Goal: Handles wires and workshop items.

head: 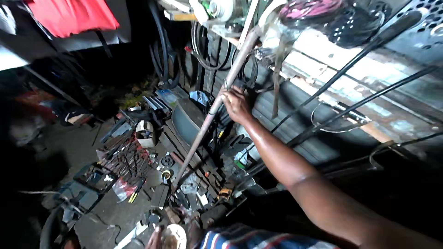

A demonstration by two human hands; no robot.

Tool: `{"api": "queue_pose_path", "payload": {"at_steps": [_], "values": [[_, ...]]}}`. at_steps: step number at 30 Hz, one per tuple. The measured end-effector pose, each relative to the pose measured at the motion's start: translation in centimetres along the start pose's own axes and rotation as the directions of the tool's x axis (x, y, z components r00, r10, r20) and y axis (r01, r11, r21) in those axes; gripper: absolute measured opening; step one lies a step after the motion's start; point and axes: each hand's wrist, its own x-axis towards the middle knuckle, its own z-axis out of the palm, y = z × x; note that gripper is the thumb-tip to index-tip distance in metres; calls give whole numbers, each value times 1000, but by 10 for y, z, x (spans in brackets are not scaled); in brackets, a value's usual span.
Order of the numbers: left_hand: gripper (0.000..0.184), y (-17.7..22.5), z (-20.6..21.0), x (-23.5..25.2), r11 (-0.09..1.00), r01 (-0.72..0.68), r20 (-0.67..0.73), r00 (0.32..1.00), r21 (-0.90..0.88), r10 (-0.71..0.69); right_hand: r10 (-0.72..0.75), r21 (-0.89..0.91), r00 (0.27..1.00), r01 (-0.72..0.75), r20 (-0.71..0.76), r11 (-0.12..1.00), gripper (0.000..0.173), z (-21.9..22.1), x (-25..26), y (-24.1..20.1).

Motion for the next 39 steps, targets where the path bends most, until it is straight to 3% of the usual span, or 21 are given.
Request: {"api": "queue_pose_path", "payload": {"at_steps": [3,4,7,10,13,16,19,22,24,27,31,35,38,39], "values": [[44,-15,7,9,985,-170,29,985,-7,170,59,219,949,-131,308,967,34,19,-92,-34],[43,-15,9,7,985,-170,26,985,-1,170,77,242,880,-211,468,947,35,31,-126,-40],[37,-26,16,8,978,-202,96,976,52,196,-15,217,550,-305,835,927,40,57,-216,-50],[36,-31,37,7,939,-260,262,945,227,198,-199,277,293,-254,935,927,39,59,-265,-64],[40,-29,66,-8,856,-336,442,885,393,144,-403,428,145,-284,904,858,38,47,-283,-85],[41,-28,96,-10,767,-492,624,766,412,156,-448,408,2,-415,894,813,38,43,-283,-101],[37,-34,113,-18,763,-557,674,704,329,224,-411,353,-7,-500,912,791,36,46,-278,-98],[43,-44,116,-17,779,-540,626,737,318,256,-278,248,-5,-436,961,865,40,51,-270,-88],[44,-46,112,-21,804,-508,576,772,309,266,-232,191,-68,-374,970,908,43,52,-269,-84],[44,-48,103,-21,808,-514,556,776,288,296,-325,241,-133,-430,936,870,41,53,-275,-88],[37,-43,95,-21,787,-549,642,718,282,270,-423,363,54,-617,904,698,35,64,-292,-107],[39,-32,78,-17,770,-455,609,785,448,111,-416,418,159,-625,895,659,32,80,-302,-128],[39,-14,59,-18,761,-404,591,806,507,34,-369,519,366,-633,855,574,30,93,-318,-151],[39,-9,51,-19,800,-366,578,815,475,30,-347,545,421,-651,838,527,46,98,-323,-158]]}}
